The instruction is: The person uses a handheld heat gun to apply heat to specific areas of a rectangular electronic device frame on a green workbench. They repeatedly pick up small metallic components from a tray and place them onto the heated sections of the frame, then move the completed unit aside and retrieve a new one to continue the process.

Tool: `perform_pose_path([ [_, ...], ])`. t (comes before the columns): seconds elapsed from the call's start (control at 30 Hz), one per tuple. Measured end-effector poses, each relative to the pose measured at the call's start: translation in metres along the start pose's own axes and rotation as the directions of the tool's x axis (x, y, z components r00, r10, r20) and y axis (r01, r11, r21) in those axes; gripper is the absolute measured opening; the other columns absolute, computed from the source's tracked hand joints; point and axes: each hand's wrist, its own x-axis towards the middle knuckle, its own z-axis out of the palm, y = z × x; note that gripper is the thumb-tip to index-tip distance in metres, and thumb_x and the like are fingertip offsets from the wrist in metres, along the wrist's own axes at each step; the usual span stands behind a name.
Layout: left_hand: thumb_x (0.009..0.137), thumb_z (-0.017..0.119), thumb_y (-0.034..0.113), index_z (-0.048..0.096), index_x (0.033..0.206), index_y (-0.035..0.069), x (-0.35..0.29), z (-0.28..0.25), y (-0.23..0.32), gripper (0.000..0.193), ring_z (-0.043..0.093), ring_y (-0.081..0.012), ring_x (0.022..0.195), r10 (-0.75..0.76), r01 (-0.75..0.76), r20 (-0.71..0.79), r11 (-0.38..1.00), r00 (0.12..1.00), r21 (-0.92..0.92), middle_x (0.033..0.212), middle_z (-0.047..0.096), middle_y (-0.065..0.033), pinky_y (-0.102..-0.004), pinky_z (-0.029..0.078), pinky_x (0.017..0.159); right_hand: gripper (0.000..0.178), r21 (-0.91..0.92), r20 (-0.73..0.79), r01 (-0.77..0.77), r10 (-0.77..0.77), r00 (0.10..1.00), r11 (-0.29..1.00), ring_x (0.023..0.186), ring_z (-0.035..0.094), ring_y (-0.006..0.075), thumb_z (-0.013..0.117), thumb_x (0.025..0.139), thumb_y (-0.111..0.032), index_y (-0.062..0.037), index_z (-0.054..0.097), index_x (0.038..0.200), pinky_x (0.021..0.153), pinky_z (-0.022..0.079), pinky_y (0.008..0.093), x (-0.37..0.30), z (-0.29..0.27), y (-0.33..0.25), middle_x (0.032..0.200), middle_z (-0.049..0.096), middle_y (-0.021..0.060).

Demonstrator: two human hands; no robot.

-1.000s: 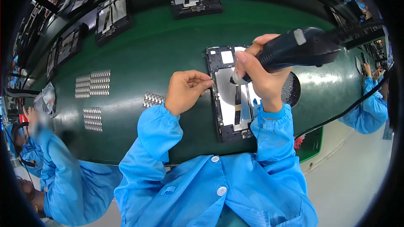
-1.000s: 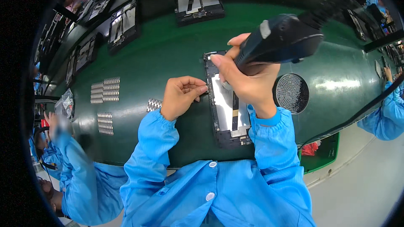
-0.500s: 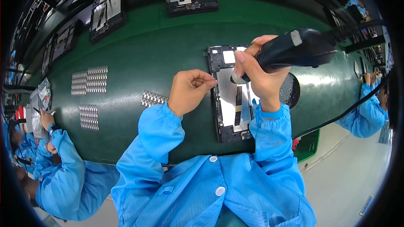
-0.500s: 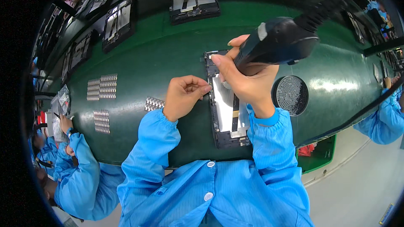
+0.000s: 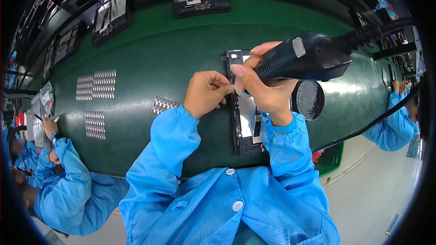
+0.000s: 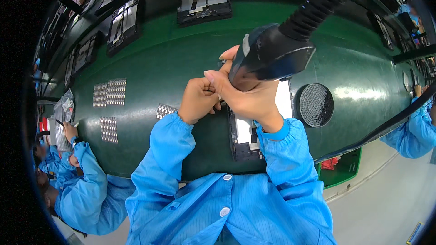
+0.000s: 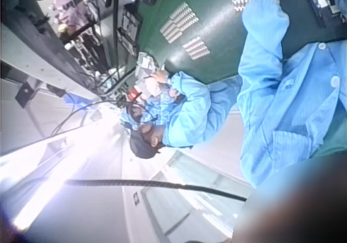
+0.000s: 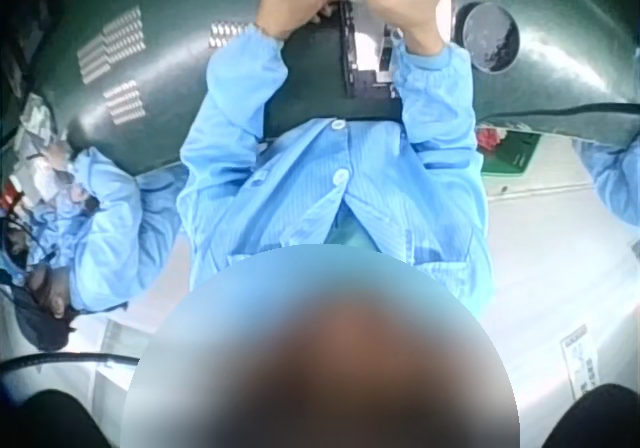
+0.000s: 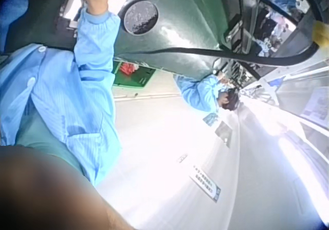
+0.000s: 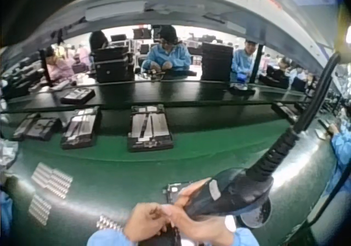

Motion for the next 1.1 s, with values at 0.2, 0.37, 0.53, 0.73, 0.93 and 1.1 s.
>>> perform_pose_path([
  [0.2,0.079,0.069,0.008,0.064,0.080,-0.001,0.003,0.000,0.000,0.011,0.061,-0.0101,0.054,-0.028,0.028,0.031,1.000,0.999,0.008,0.069,0.064,-0.0058,-0.0223,0.047,0.042,0.036,-0.012,-0.021,-0.065,0.065,0.998,0.998,0.050,0.057,0.0121,0.065,0.075,0.012,0.0017,0.046,0.104,0.049,0.048,0.0240,-0.001,0.000,0.004,0.060,0.058,0.0086],
  [0.37,0.079,0.068,0.007,0.064,0.080,-0.001,0.003,0.002,0.000,0.009,0.061,-0.0104,0.054,-0.046,0.045,0.010,0.999,0.999,0.015,0.070,0.065,-0.0066,-0.0231,0.047,0.043,0.034,0.033,-0.001,-0.076,0.076,0.997,0.997,0.054,0.055,0.0089,0.068,0.075,0.009,0.0006,0.048,0.100,0.050,0.045,0.0222,-0.002,0.001,0.005,0.063,0.057,0.0050],
  [0.53,0.081,0.065,0.005,0.064,0.080,-0.004,-0.004,-0.003,-0.003,0.009,0.061,-0.0120,0.055,0.093,-0.092,0.037,0.995,0.995,-0.049,0.069,0.065,-0.0079,-0.0242,0.049,0.047,0.039,-0.088,0.139,-0.010,0.022,0.990,0.996,0.054,0.054,0.0094,0.065,0.073,0.014,-0.0030,0.042,0.100,0.050,0.044,0.0222,-0.006,0.006,0.008,0.062,0.053,0.0053],
  [0.73,0.064,0.077,0.001,0.066,0.101,0.003,-0.050,-0.095,0.000,0.039,0.058,-0.0130,0.073,0.397,-0.358,0.061,0.739,0.916,0.570,0.089,0.062,-0.0066,-0.0249,0.046,0.058,0.030,-0.012,0.054,-0.054,0.055,0.997,0.998,0.059,0.048,0.0038,0.067,0.077,0.007,-0.0011,0.048,0.100,0.055,0.038,0.0171,-0.014,0.009,0.007,0.064,0.050,-0.0016],
  [0.93,0.060,0.080,0.003,0.066,0.092,0.003,-0.076,-0.130,0.006,0.034,0.055,-0.0198,0.070,0.279,-0.171,-0.010,0.614,0.960,0.770,0.084,0.057,-0.0068,-0.0305,0.047,0.064,0.040,0.071,-0.040,-0.015,0.018,0.999,0.997,0.052,0.052,0.0074,0.068,0.074,0.009,0.0023,0.049,0.109,0.047,0.040,0.0194,0.006,-0.015,-0.017,0.063,0.057,0.0035],
  [1.1,0.056,0.082,0.002,0.065,0.081,0.001,-0.068,-0.127,-0.020,0.031,0.050,-0.0157,0.066,0.234,-0.142,-0.059,0.753,0.970,0.643,0.078,0.055,-0.0067,-0.0280,0.045,0.061,0.031,-0.062,-0.226,0.125,-0.136,0.965,0.990,0.046,0.055,0.0121,0.072,0.072,0.007,0.0015,0.053,0.097,0.044,0.043,0.0231,0.012,-0.092,-0.046,0.059,0.057,0.0067],
])
